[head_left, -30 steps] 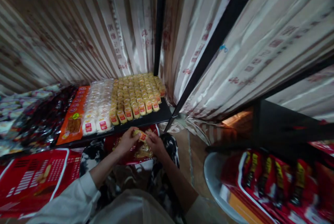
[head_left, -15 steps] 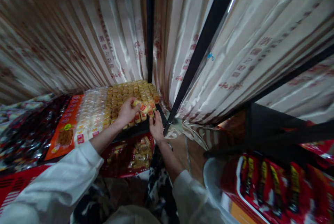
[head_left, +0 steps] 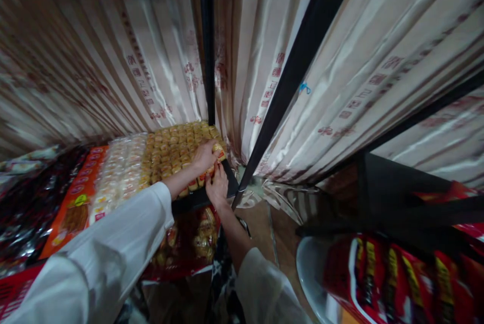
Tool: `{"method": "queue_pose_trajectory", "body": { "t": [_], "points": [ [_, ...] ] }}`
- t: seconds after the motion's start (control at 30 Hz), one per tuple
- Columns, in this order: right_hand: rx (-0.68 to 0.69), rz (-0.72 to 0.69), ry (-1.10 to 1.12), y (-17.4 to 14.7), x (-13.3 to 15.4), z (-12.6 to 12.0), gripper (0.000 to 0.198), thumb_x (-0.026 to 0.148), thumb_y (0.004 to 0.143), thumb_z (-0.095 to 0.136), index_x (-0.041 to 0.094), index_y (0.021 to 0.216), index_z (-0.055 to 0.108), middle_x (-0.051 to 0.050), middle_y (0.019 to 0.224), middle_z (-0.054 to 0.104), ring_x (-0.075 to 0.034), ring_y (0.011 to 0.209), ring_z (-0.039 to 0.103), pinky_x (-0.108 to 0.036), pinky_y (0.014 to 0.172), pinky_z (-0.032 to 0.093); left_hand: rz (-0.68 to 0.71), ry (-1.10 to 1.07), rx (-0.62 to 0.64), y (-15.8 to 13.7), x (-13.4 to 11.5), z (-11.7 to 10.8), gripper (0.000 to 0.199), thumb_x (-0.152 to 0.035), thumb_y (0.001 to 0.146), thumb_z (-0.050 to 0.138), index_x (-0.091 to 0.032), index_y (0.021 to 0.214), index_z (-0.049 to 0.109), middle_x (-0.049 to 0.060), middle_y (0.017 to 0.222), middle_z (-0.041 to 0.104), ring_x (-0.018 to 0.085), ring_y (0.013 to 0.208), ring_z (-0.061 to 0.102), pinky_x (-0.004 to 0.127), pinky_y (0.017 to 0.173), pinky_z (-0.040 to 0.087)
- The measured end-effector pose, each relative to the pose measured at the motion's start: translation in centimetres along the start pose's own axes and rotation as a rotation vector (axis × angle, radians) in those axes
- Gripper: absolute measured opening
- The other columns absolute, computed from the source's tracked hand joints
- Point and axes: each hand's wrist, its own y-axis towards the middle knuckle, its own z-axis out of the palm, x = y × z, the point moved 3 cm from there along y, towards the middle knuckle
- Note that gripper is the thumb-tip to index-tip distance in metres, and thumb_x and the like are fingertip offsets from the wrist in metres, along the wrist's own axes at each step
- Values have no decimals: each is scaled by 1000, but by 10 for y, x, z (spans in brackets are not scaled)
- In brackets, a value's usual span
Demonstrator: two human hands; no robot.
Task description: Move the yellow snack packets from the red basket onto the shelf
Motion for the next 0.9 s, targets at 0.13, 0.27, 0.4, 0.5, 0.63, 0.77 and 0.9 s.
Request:
{"method": "queue_pose_trajectory", "body": {
  "t": [0.13, 0.27, 0.4, 0.5, 0.63, 0.77, 0.9],
  "points": [
    [-4, 0, 2, 0, 0, -2, 51, 28, 86, 42, 12, 134, 42, -16, 141, 39, -27, 127, 38, -43, 101, 35, 51, 54, 57, 8, -4, 20, 36, -19, 83, 51, -17, 119, 56, 9, 114, 58, 18, 100, 56, 26, 89, 44],
    [-28, -3, 31, -1, -2, -1, 50, 27, 84, 42, 13, 131, 45, -15, 139, 42, -27, 127, 38, -43, 101, 34, 37, 40, 75, 15, -5, 29, 36, -18, 84, 50, -17, 120, 56, 9, 115, 58, 18, 100, 56, 27, 89, 45],
    [-95, -23, 96, -2, -3, -3, 47, 24, 82, 41, 12, 127, 48, -14, 135, 46, -24, 127, 38, -41, 103, 34, 61, 29, 87, 21, -2, 33, 34, -16, 84, 49, -16, 117, 58, 11, 116, 57, 20, 101, 56, 30, 90, 44],
    [-166, -3, 146, 1, -4, -10, 47, 25, 82, 41, 9, 125, 49, -17, 133, 46, -24, 125, 39, -41, 104, 34, 87, 107, 112, 22, 1, 36, 36, -17, 84, 48, -16, 120, 56, 12, 116, 57, 21, 100, 57, 30, 88, 45],
    [-167, -93, 149, 10, -4, -20, 52, 22, 83, 37, 11, 134, 40, -15, 140, 39, -23, 131, 33, -44, 107, 30, 75, 242, 120, 20, 2, 40, 31, -22, 86, 46, -17, 114, 58, 11, 120, 54, 21, 97, 58, 29, 82, 46],
    [-107, -103, 94, 14, -13, -18, 56, 19, 83, 35, 8, 138, 34, -16, 142, 38, -22, 134, 29, -44, 109, 29, 46, 322, 151, 19, -1, 42, 33, -23, 87, 44, -19, 118, 54, 10, 123, 50, 19, 94, 58, 26, 76, 46],
    [-71, -96, 19, 14, -17, -11, 55, 21, 85, 35, 8, 138, 35, -14, 144, 36, -22, 135, 29, -42, 109, 27, 47, 305, 135, 18, -5, 43, 43, -17, 85, 44, -22, 127, 44, 10, 125, 47, 19, 93, 58, 27, 75, 46]
  ]
}}
